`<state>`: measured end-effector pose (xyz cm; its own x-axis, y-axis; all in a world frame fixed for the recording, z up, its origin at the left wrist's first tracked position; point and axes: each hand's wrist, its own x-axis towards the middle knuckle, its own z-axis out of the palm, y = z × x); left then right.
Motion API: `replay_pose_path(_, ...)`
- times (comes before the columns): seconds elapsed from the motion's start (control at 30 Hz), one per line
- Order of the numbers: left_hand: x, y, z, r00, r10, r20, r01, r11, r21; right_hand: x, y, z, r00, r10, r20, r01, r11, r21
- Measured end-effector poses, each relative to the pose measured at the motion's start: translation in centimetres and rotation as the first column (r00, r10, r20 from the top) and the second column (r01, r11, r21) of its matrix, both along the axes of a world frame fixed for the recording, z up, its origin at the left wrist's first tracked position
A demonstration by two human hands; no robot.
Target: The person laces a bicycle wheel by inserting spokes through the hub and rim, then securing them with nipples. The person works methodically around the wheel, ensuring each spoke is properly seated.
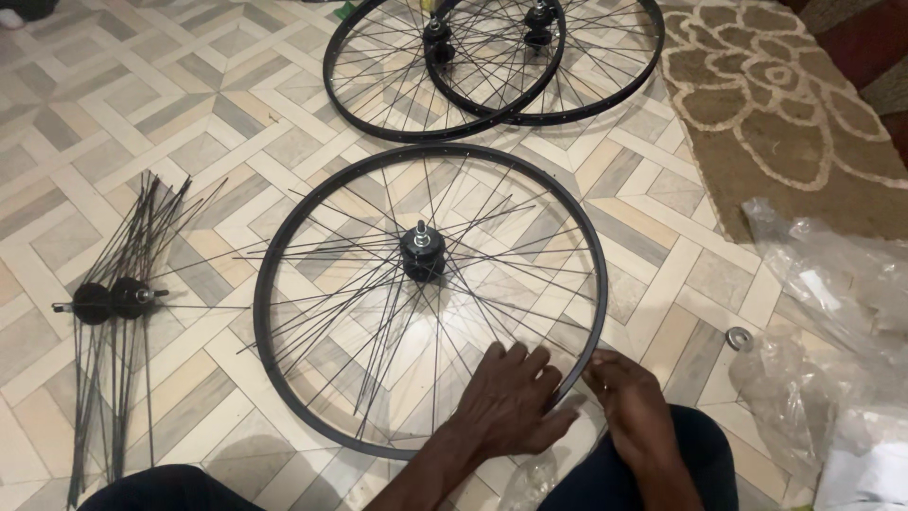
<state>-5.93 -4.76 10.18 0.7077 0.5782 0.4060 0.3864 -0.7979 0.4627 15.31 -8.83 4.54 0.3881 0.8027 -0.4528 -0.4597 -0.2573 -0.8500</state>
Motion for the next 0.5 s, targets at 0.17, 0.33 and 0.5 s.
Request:
replay_pose_path(0.17, 0.1, -0.2, -0.8, 0.996, 0.025, -0.086, -0.063, 0.883, -0.464, 0.2, -0.1, 1.1, 0.989, -0.073, -0.131, 0.077, 0.997, 0.025)
replay_pose_path(0.33, 4.4, 1.3, -2.3, 0.964, 0.172, 0.204, -0.094, 0.935, -0.343, -0.8, -0.5, 1.5, 0.975, -0.222, 0.032, 0.211, 0.957, 0.200)
replay_pose_path(0.5, 5.3, 5.6, -1.5, 0.999, 0.046, -0.011, -0.038, 0.662, -0.749, -1.4, -0.6, 1.8, 0.972, -0.226, 0.071, 0.217, 0.970, 0.111)
